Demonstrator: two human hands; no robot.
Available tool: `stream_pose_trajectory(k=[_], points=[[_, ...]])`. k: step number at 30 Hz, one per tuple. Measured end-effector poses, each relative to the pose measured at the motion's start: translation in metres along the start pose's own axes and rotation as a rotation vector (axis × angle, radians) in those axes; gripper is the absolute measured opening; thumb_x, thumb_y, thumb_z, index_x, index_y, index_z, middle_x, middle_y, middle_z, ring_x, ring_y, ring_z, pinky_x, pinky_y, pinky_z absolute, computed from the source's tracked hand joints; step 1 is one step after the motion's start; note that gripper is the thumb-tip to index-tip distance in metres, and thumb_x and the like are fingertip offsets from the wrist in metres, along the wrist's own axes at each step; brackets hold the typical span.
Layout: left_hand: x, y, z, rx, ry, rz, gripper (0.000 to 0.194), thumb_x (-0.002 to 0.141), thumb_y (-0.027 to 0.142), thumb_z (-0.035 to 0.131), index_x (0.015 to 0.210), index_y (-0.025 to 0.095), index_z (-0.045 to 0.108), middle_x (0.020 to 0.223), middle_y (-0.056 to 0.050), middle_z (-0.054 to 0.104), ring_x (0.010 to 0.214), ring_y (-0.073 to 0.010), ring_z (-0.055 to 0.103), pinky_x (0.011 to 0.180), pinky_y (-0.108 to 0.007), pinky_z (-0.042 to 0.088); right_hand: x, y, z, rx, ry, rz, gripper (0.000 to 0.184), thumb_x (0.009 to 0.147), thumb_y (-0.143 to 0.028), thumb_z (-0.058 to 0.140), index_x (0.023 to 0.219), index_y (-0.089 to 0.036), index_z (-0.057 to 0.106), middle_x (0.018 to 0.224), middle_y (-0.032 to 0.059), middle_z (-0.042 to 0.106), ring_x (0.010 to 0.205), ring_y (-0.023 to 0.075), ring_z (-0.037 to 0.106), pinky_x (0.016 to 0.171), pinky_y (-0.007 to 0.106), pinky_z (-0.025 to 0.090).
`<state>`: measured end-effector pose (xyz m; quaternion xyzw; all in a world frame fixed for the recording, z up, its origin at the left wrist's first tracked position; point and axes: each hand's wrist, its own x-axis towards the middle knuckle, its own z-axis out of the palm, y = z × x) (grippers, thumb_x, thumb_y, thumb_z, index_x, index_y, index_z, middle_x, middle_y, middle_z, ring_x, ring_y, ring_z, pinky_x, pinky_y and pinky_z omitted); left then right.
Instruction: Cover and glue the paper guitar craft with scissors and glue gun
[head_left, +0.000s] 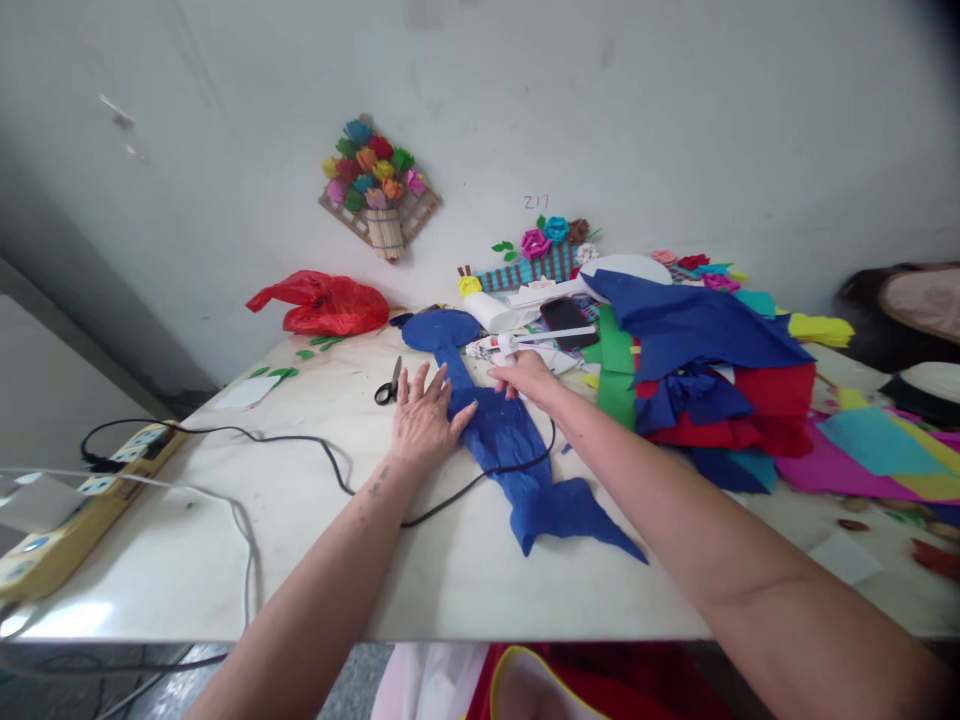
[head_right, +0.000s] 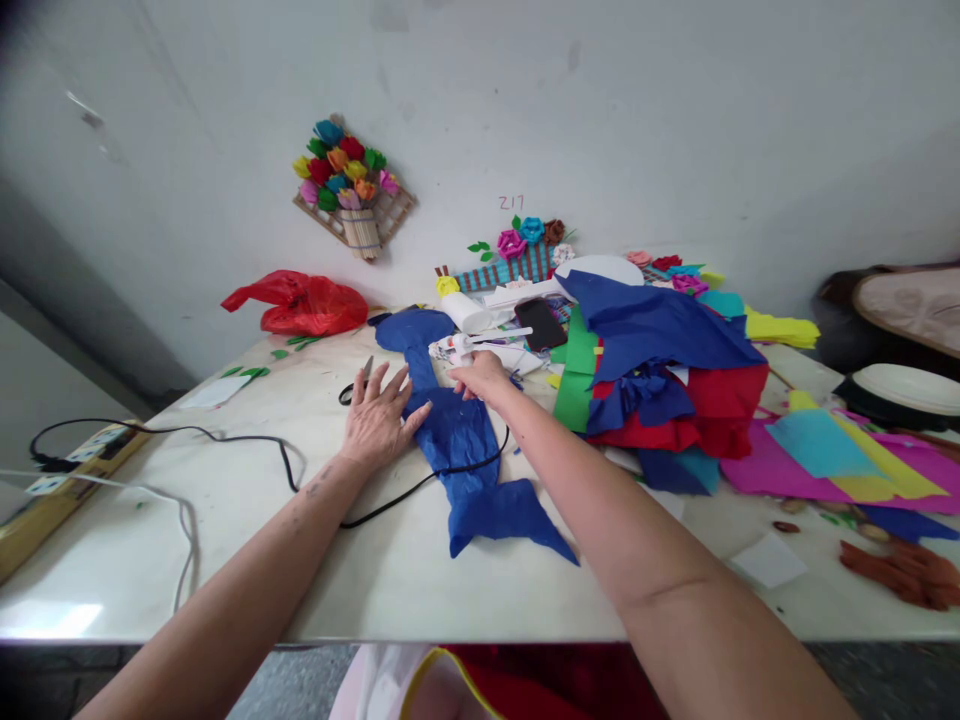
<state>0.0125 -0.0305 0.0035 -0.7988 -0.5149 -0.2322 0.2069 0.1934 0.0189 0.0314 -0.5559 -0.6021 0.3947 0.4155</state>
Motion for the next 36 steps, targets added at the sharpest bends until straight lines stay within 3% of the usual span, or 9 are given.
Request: stream_pose_trajectory(k=[14, 21, 26, 30, 36], points=[[-0.002, 0.001, 0.006, 0.004, -0.067, -0.001, 0.055, 0.085, 0.056, 0.031, 0.110, 0.020, 0.064, 0.135, -0.007, 0.047, 0.135, -0.0282, 0.023, 0.112, -0.052, 0.000, 0.004, 0.009, 0.007, -0.028, -0.024, 0.047, 0.007, 0.073, -0.014, 0.061, 0.071, -0.014, 0.054, 0.044, -0.0033, 0.057, 0.035, 0.0097, 0.053, 0.036, 0.018, 0.041], [-0.001, -0.007, 0.010, -0.029, -0.061, -0.189, 0.058, 0.085, 0.058, 0.031, 0.117, 0.020, 0.061, 0.134, -0.008, 0.048, 0.134, -0.0321, 0.023, 0.109, -0.056, 0.009, 0.004, 0.012, 0.007, 0.015, 0.007, 0.070, 0.008, 0.072, -0.014, 0.062, 0.070, -0.014, 0.054, 0.043, -0.0044, 0.056, 0.034, 0.0089, 0.052, 0.036, 0.017, 0.040], [-0.003, -0.005, 0.009, -0.008, -0.028, -0.089, 0.057, 0.084, 0.057, 0.034, 0.126, 0.024, 0.053, 0.137, -0.005, 0.044, 0.136, -0.0291, 0.019, 0.111, -0.054, 0.004, 0.005, 0.014, 0.007, 0.054, 0.045, 0.058, 0.009, 0.073, -0.016, 0.060, 0.066, -0.014, 0.054, 0.044, -0.0035, 0.056, 0.035, 0.0088, 0.052, 0.038, 0.018, 0.041], [-0.002, -0.003, 0.008, -0.006, -0.021, -0.036, 0.048, 0.084, 0.055, 0.038, 0.119, 0.030, 0.058, 0.140, -0.002, 0.041, 0.137, -0.0284, 0.015, 0.111, -0.054, 0.004, 0.006, 0.017, 0.007, 0.071, 0.050, 0.068, 0.008, 0.074, -0.018, 0.059, 0.067, -0.014, 0.055, 0.045, -0.0034, 0.057, 0.037, 0.0087, 0.052, 0.039, 0.018, 0.040], [0.000, -0.004, 0.009, 0.016, -0.030, -0.014, 0.047, 0.084, 0.057, 0.036, 0.109, 0.030, 0.065, 0.141, -0.001, 0.039, 0.137, -0.0284, 0.015, 0.111, -0.054, 0.005, 0.006, 0.019, 0.007, 0.081, 0.050, 0.092, 0.005, 0.074, -0.017, 0.058, 0.070, -0.015, 0.056, 0.045, -0.0039, 0.056, 0.037, 0.0088, 0.052, 0.039, 0.018, 0.040]])
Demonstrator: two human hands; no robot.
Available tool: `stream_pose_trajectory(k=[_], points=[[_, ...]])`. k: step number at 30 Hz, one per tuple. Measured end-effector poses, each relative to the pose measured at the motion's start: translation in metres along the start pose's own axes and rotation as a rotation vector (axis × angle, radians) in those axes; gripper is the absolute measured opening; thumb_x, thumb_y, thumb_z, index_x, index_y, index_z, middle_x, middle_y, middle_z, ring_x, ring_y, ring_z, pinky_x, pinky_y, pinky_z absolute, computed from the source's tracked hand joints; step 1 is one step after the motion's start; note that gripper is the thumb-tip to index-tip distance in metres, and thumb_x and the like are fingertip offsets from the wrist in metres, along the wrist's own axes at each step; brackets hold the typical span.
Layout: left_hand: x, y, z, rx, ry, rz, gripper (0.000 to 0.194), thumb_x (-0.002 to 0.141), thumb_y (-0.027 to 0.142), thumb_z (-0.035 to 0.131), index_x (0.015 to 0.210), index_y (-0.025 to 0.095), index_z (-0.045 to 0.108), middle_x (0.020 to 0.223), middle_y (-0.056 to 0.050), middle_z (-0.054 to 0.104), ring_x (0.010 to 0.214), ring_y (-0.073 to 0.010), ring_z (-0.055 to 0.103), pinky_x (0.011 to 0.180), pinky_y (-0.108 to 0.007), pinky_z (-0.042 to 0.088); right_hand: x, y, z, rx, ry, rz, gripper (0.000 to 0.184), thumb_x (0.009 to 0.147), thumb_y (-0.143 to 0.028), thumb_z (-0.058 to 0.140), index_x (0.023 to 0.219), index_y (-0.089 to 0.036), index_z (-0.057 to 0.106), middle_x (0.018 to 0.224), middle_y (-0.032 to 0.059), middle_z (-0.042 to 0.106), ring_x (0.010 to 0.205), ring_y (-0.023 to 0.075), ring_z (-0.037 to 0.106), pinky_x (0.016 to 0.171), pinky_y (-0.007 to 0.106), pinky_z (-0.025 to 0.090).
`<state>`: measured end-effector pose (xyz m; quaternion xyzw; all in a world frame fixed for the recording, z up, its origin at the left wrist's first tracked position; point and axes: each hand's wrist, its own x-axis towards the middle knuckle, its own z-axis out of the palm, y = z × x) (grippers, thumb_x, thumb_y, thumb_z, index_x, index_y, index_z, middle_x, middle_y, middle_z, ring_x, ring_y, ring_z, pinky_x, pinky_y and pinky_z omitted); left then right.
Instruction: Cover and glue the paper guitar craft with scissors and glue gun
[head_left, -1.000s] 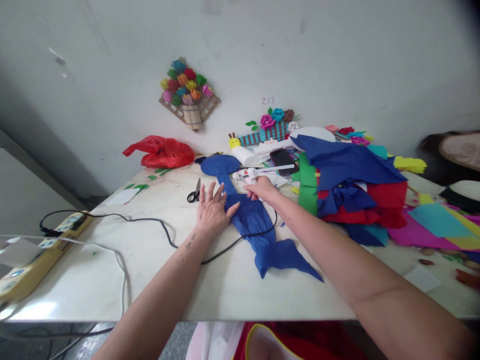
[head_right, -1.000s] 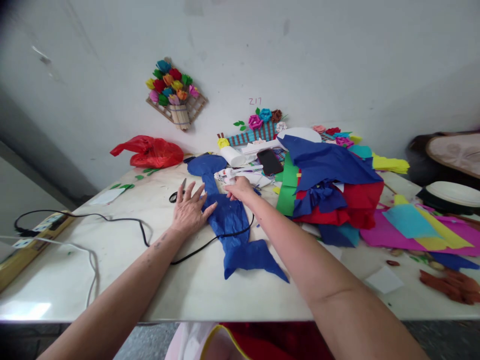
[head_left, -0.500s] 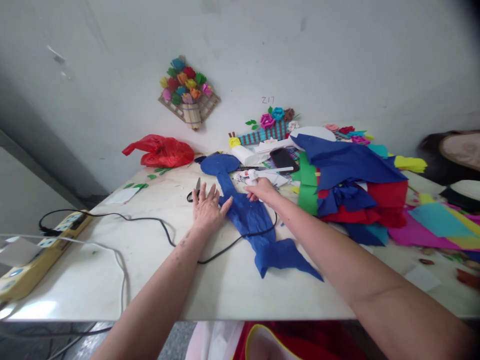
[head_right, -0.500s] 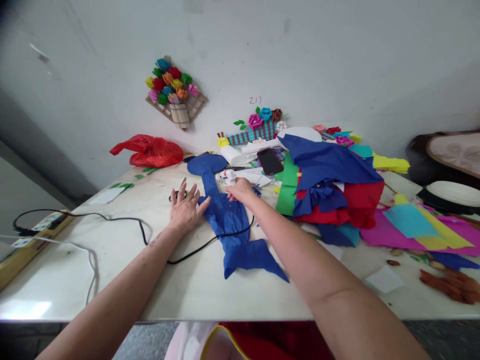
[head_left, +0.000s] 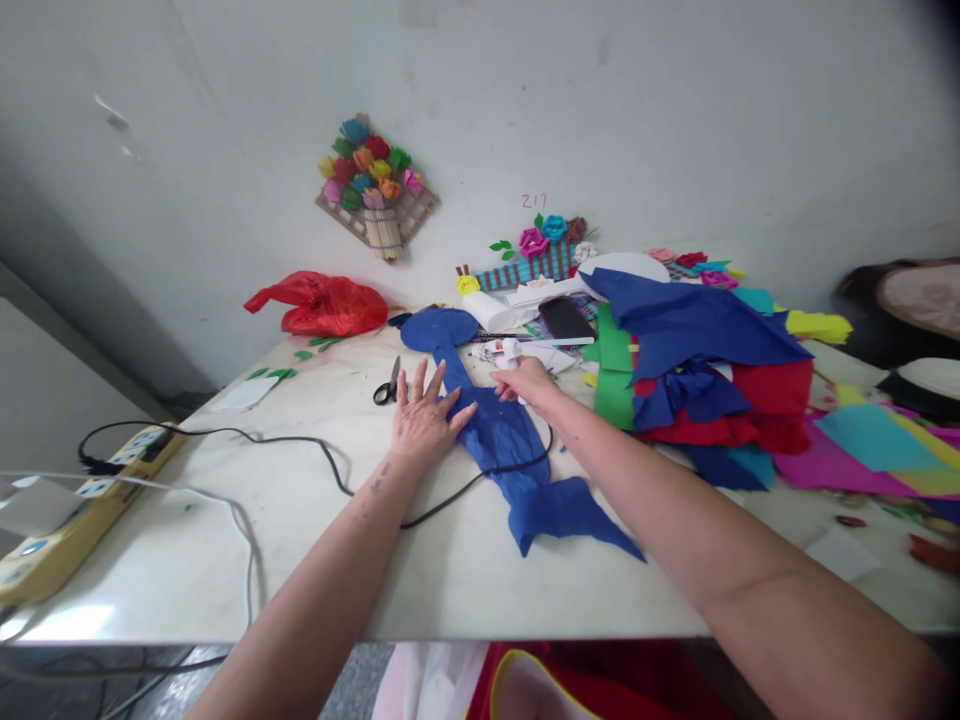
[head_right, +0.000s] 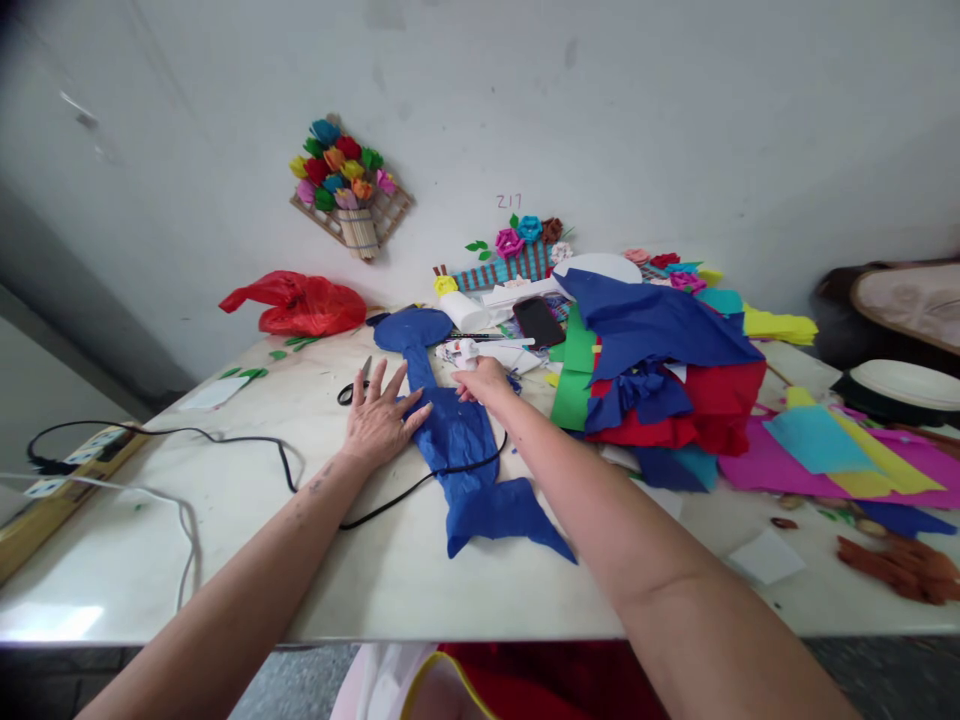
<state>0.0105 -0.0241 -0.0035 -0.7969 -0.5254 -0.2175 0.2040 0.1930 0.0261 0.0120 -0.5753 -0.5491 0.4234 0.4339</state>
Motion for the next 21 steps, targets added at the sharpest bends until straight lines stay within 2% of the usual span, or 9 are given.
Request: stream_pose_trajectory(k=[11, 16, 18, 21], points=[[-0.0011, -0.0010, 0.0012, -0.018, -0.010, 0.008, 0.047, 0.084, 0.056, 0.036, 0.109, 0.029, 0.065, 0.142, 0.000, 0.038, 0.137, -0.0288, 0.014, 0.111, -0.054, 0.004, 0.0050, 0.0066, 0.0006, 0.006, 0.010, 0.003, 0.004, 0.074, -0.017, 0.057, 0.071, -0.016, 0.055, 0.045, -0.0048, 0.057, 0.038, 0.0093, 0.053, 0.042, 0.019, 0.043], [0.0012, 0.0002, -0.0001, -0.009, 0.027, 0.007, 0.055, 0.084, 0.057, 0.036, 0.124, 0.024, 0.054, 0.141, -0.004, 0.040, 0.137, -0.0279, 0.015, 0.112, -0.052, 0.003, 0.0051, 0.0076, 0.0010, 0.020, 0.029, 0.015, 0.004, 0.073, -0.017, 0.058, 0.071, -0.017, 0.055, 0.044, -0.0046, 0.056, 0.038, 0.0096, 0.053, 0.041, 0.019, 0.043], [0.0029, 0.0018, -0.0006, -0.012, 0.036, 0.032, 0.056, 0.084, 0.056, 0.036, 0.127, 0.024, 0.051, 0.142, -0.004, 0.038, 0.137, -0.0275, 0.015, 0.112, -0.052, 0.002, 0.0043, 0.0069, 0.0007, 0.027, 0.036, 0.015, 0.005, 0.073, -0.017, 0.058, 0.069, -0.016, 0.055, 0.045, -0.0041, 0.056, 0.039, 0.0098, 0.053, 0.040, 0.019, 0.042], [0.0051, 0.0036, -0.0004, -0.016, 0.014, 0.088, 0.052, 0.085, 0.056, 0.035, 0.123, 0.027, 0.055, 0.143, -0.003, 0.036, 0.138, -0.0271, 0.014, 0.112, -0.052, 0.001, 0.0033, 0.0060, 0.0002, 0.053, 0.041, 0.020, 0.006, 0.073, -0.017, 0.058, 0.068, -0.016, 0.055, 0.045, -0.0039, 0.056, 0.039, 0.0094, 0.053, 0.040, 0.018, 0.041]])
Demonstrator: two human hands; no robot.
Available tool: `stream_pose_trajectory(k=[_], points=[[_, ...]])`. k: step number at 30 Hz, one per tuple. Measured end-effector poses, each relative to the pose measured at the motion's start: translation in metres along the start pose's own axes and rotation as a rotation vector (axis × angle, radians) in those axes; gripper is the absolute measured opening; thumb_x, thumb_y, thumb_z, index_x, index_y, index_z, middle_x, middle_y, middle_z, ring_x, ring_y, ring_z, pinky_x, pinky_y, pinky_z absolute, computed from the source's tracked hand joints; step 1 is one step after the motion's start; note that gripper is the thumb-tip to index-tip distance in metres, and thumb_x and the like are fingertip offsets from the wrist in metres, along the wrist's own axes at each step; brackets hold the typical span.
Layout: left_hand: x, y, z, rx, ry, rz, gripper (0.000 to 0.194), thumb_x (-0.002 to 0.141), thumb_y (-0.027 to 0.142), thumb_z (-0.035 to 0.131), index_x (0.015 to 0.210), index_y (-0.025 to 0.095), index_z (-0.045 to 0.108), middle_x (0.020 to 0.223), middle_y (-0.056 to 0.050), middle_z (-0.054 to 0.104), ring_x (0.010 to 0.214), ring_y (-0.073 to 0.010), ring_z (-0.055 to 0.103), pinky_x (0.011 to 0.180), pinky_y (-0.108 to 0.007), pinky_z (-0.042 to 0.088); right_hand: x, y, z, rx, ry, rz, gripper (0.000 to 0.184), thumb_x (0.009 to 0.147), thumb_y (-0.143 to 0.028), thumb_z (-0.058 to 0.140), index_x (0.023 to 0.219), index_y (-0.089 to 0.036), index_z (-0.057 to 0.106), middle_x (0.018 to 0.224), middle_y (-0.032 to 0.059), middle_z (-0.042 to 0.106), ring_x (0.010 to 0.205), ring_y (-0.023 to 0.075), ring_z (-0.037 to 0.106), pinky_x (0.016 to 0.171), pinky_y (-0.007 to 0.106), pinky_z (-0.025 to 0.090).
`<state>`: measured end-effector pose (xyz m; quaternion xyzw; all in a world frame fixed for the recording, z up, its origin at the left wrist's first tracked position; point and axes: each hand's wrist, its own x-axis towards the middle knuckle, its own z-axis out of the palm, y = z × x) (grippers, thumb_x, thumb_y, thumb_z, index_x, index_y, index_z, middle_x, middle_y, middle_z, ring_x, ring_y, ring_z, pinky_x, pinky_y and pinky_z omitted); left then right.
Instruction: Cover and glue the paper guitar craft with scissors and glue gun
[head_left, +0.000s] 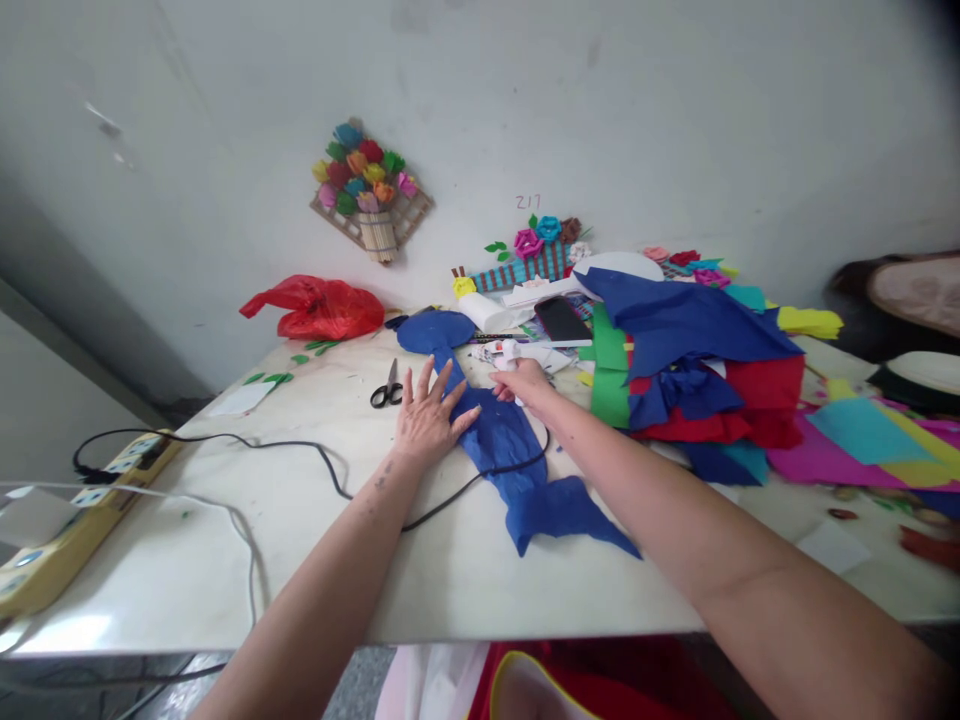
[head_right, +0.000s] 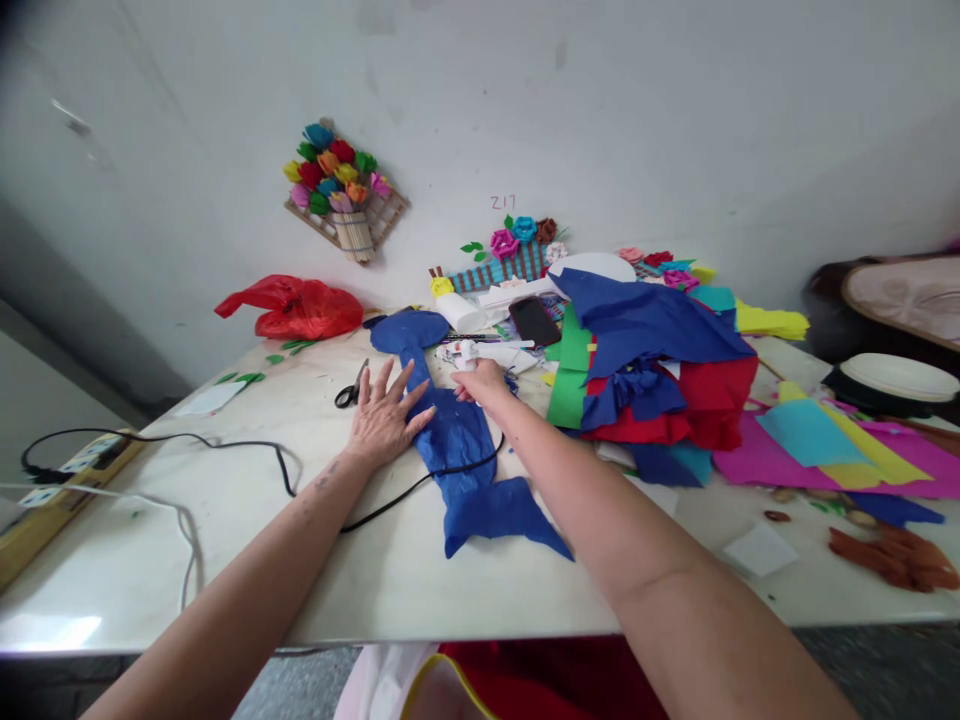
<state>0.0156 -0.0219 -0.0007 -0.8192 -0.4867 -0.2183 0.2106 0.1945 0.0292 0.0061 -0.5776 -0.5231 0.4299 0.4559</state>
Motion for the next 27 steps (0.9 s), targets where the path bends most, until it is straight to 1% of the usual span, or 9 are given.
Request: stream_pose_trajectory(k=[4, 9, 13, 16, 21, 23, 25, 27], points=[[0.001, 0.000, 0.001, 0.009, -0.026, 0.020, 0.050, 0.085, 0.056, 0.033, 0.117, 0.029, 0.060, 0.145, -0.001, 0.031, 0.138, -0.0271, 0.012, 0.111, -0.052, 0.002, 0.000, 0.000, 0.000, 0.030, -0.004, 0.001, 0.007, 0.073, -0.015, 0.057, 0.067, -0.016, 0.055, 0.044, -0.0039, 0.055, 0.038, 0.0087, 0.052, 0.039, 0.018, 0.040], [0.001, 0.000, 0.003, 0.026, -0.031, 0.017, 0.050, 0.086, 0.056, 0.031, 0.115, 0.029, 0.062, 0.146, 0.000, 0.029, 0.138, -0.0271, 0.010, 0.111, -0.052, 0.003, -0.001, 0.000, -0.001, 0.046, 0.001, 0.006, 0.007, 0.073, -0.013, 0.058, 0.066, -0.015, 0.055, 0.042, -0.0038, 0.055, 0.038, 0.0088, 0.052, 0.040, 0.017, 0.040], [0.001, 0.000, 0.004, 0.026, -0.020, 0.022, 0.054, 0.086, 0.057, 0.031, 0.125, 0.028, 0.053, 0.146, -0.001, 0.028, 0.138, -0.0270, 0.010, 0.111, -0.052, 0.003, -0.001, 0.000, 0.000, 0.066, 0.007, 0.011, 0.009, 0.072, -0.013, 0.058, 0.064, -0.015, 0.055, 0.041, -0.0034, 0.055, 0.038, 0.0093, 0.052, 0.039, 0.018, 0.040], [0.002, 0.000, 0.004, 0.019, -0.024, 0.060, 0.055, 0.086, 0.056, 0.032, 0.129, 0.028, 0.048, 0.146, -0.001, 0.029, 0.139, -0.0261, 0.008, 0.112, -0.051, 0.002, 0.000, 0.000, 0.000, 0.085, 0.017, 0.018, 0.009, 0.072, -0.012, 0.058, 0.064, -0.015, 0.055, 0.041, -0.0030, 0.055, 0.038, 0.0097, 0.052, 0.038, 0.018, 0.039], [0.003, -0.001, 0.006, 0.024, -0.053, 0.077, 0.051, 0.086, 0.056, 0.030, 0.120, 0.029, 0.058, 0.147, 0.001, 0.027, 0.139, -0.0263, 0.007, 0.112, -0.051, 0.000, 0.000, 0.000, 0.001, 0.090, 0.017, 0.011, 0.012, 0.072, -0.011, 0.058, 0.060, -0.014, 0.055, 0.040, -0.0025, 0.054, 0.037, 0.0089, 0.050, 0.038, 0.018, 0.038], [0.003, -0.001, 0.007, 0.025, -0.064, 0.073, 0.051, 0.086, 0.056, 0.029, 0.118, 0.030, 0.059, 0.147, 0.001, 0.026, 0.139, -0.0265, 0.007, 0.111, -0.051, 0.000, -0.001, -0.001, 0.001, 0.086, 0.013, 0.013, 0.015, 0.072, -0.010, 0.057, 0.058, -0.014, 0.055, 0.040, -0.0024, 0.054, 0.036, 0.0085, 0.049, 0.038, 0.018, 0.038], [0.003, -0.002, 0.009, 0.022, -0.067, 0.059, 0.053, 0.086, 0.056, 0.029, 0.123, 0.029, 0.055, 0.148, 0.001, 0.025, 0.139, -0.0265, 0.007, 0.111, -0.051, 0.000, -0.002, -0.002, 0.001, 0.086, 0.011, 0.011, 0.015, 0.072, -0.010, 0.057, 0.058, -0.014, 0.054, 0.040, -0.0023, 0.054, 0.036, 0.0083, 0.049, 0.038, 0.018, 0.038], [0.002, -0.003, 0.012, 0.015, -0.063, 0.028, 0.057, 0.086, 0.056, 0.029, 0.133, 0.026, 0.044, 0.148, -0.001, 0.024, 0.139, -0.0265, 0.008, 0.111, -0.052, 0.001, -0.004, -0.003, 0.000, 0.093, 0.014, 0.010, 0.015, 0.072, -0.010, 0.057, 0.058, -0.014, 0.055, 0.040, -0.0024, 0.054, 0.037, 0.0083, 0.049, 0.039, 0.018, 0.039]])
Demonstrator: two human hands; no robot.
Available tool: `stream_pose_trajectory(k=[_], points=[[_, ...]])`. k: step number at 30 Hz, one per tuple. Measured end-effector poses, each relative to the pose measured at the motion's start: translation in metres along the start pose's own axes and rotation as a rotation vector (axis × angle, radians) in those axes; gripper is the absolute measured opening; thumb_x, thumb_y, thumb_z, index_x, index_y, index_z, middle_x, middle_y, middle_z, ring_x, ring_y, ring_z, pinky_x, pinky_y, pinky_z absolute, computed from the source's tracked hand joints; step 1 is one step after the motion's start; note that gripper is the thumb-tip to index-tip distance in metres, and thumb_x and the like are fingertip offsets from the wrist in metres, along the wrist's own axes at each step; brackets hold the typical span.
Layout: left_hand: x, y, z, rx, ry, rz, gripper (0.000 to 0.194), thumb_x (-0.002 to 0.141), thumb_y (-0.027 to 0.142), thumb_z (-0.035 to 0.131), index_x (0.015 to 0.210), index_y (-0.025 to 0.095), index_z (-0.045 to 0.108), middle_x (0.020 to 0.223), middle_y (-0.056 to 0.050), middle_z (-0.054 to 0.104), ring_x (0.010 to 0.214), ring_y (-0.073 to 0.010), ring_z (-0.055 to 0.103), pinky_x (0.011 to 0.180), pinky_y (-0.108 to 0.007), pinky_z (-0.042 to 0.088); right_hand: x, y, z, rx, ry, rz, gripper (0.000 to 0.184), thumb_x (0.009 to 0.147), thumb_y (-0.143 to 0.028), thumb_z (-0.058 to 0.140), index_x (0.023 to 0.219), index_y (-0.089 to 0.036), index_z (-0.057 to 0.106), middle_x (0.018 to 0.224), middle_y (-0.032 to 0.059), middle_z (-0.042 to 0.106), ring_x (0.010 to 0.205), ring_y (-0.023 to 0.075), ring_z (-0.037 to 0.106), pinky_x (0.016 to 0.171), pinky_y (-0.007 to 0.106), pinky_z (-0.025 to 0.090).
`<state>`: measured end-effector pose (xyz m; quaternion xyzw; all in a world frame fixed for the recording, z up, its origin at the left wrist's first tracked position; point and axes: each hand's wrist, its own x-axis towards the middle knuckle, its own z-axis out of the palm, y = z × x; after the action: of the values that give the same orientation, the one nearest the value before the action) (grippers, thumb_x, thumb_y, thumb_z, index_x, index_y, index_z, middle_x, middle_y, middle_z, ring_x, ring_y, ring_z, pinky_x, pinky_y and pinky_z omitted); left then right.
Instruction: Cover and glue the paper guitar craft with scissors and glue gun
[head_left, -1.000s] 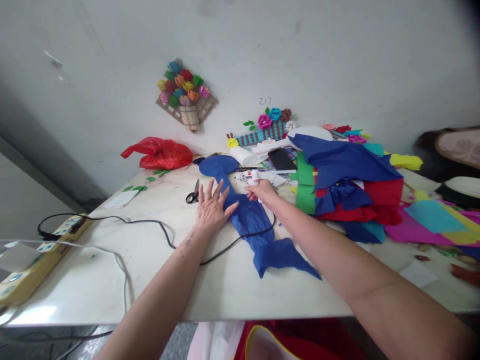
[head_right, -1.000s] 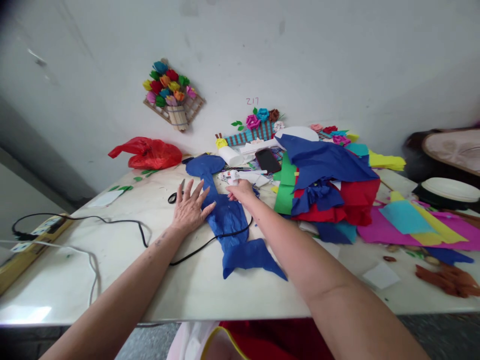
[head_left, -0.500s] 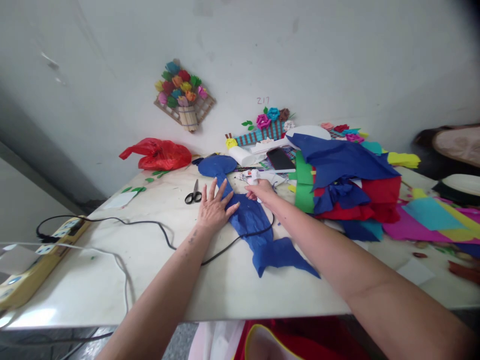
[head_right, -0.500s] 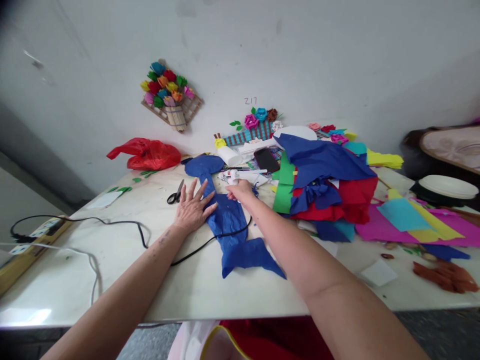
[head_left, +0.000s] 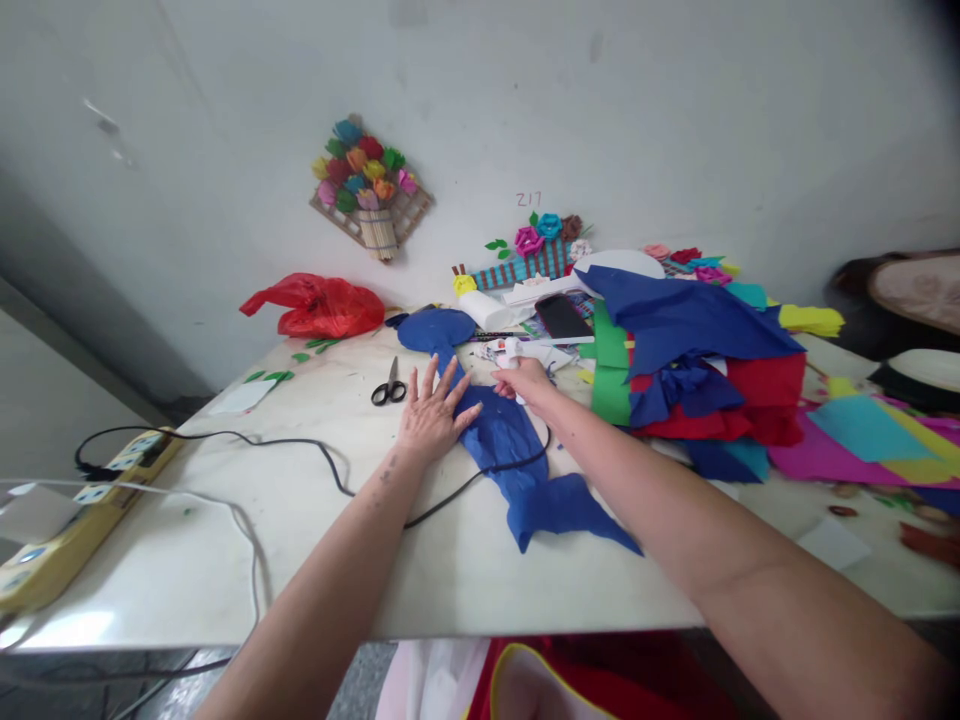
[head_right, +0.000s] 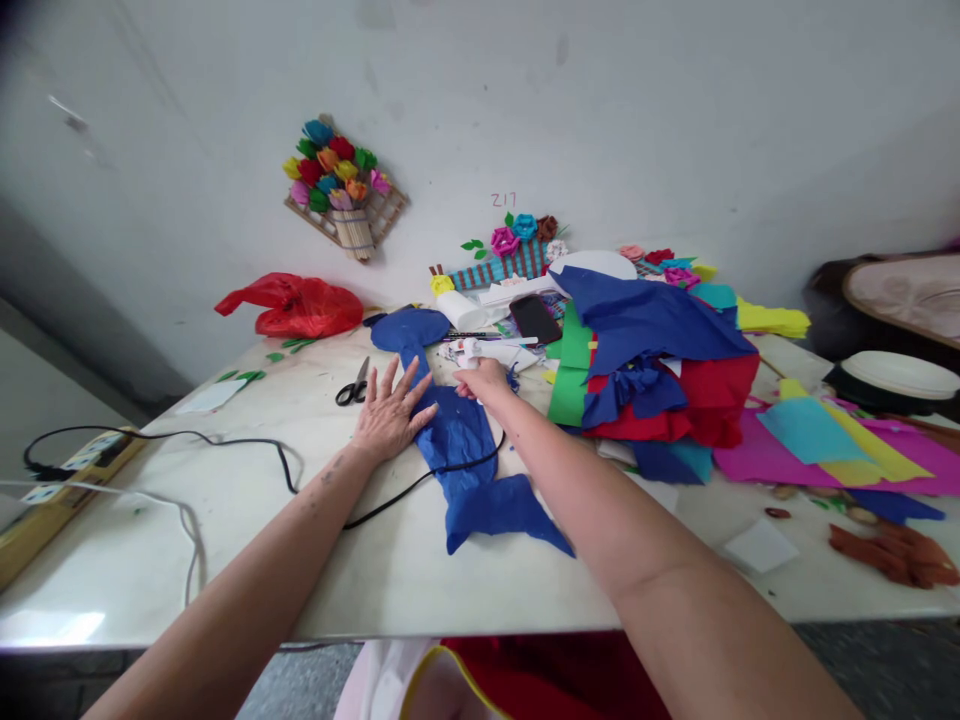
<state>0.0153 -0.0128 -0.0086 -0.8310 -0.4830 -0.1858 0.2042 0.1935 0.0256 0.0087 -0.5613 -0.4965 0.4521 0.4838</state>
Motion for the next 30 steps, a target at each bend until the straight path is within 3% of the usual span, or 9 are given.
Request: stream_pose_trajectory(k=[2, 4, 11, 20, 26, 30], points=[[-0.0014, -0.0012, 0.0012, -0.009, 0.003, -0.029, 0.062, 0.086, 0.057, 0.029, 0.138, 0.023, 0.033, 0.148, -0.002, 0.024, 0.139, -0.0264, 0.008, 0.111, -0.052, 0.002, -0.0013, -0.0007, -0.0003, 0.006, 0.003, 0.005, 0.015, 0.072, -0.010, 0.057, 0.058, -0.014, 0.055, 0.040, -0.0025, 0.054, 0.037, 0.0084, 0.049, 0.039, 0.018, 0.039], [-0.0028, -0.0019, 0.0011, -0.015, -0.003, -0.037, 0.063, 0.086, 0.057, 0.028, 0.139, 0.022, 0.032, 0.147, -0.001, 0.025, 0.139, -0.0264, 0.009, 0.111, -0.052, 0.001, -0.0025, -0.0012, -0.0005, 0.009, 0.005, 0.006, 0.015, 0.072, -0.010, 0.057, 0.058, -0.014, 0.055, 0.040, -0.0027, 0.054, 0.037, 0.0084, 0.049, 0.040, 0.018, 0.039], [-0.0016, 0.0001, -0.0031, -0.028, -0.013, -0.027, 0.057, 0.084, 0.059, 0.031, 0.126, 0.027, 0.052, 0.146, -0.002, 0.031, 0.138, -0.0285, 0.010, 0.110, -0.054, 0.000, -0.0027, -0.0008, 0.0000, -0.007, 0.007, 0.002, 0.014, 0.072, -0.010, 0.057, 0.059, -0.014, 0.054, 0.040, -0.0028, 0.054, 0.037, 0.0079, 0.049, 0.039, 0.018, 0.039], [0.0013, 0.0014, -0.0014, -0.015, -0.011, 0.005, 0.054, 0.084, 0.061, 0.030, 0.119, 0.031, 0.058, 0.148, 0.001, 0.023, 0.139, -0.0276, 0.008, 0.111, -0.052, 0.000, -0.0009, 0.0010, 0.0001, -0.012, 0.009, -0.004, 0.011, 0.072, -0.011, 0.058, 0.062, -0.014, 0.055, 0.041, -0.0025, 0.055, 0.038, 0.0080, 0.051, 0.039, 0.017, 0.041], [-0.0015, -0.0017, 0.0015, -0.021, -0.019, -0.032, 0.063, 0.084, 0.060, 0.031, 0.136, 0.026, 0.037, 0.148, -0.002, 0.024, 0.139, -0.0275, 0.008, 0.111, -0.052, 0.001, -0.0013, -0.0005, -0.0001, -0.018, 0.010, -0.006, 0.011, 0.071, -0.009, 0.058, 0.062, -0.013, 0.055, 0.039, -0.0032, 0.054, 0.036, 0.0072, 0.050, 0.037, 0.016, 0.039], [-0.0047, -0.0041, -0.0007, -0.006, -0.059, -0.038, 0.062, 0.084, 0.061, 0.029, 0.134, 0.027, 0.041, 0.148, -0.001, 0.026, 0.139, -0.0279, 0.007, 0.110, -0.053, -0.001, -0.0032, -0.0024, -0.0001, -0.002, 0.008, 0.004, 0.011, 0.071, -0.009, 0.058, 0.061, -0.013, 0.054, 0.038, -0.0034, 0.053, 0.036, 0.0069, 0.049, 0.036, 0.016, 0.038]])
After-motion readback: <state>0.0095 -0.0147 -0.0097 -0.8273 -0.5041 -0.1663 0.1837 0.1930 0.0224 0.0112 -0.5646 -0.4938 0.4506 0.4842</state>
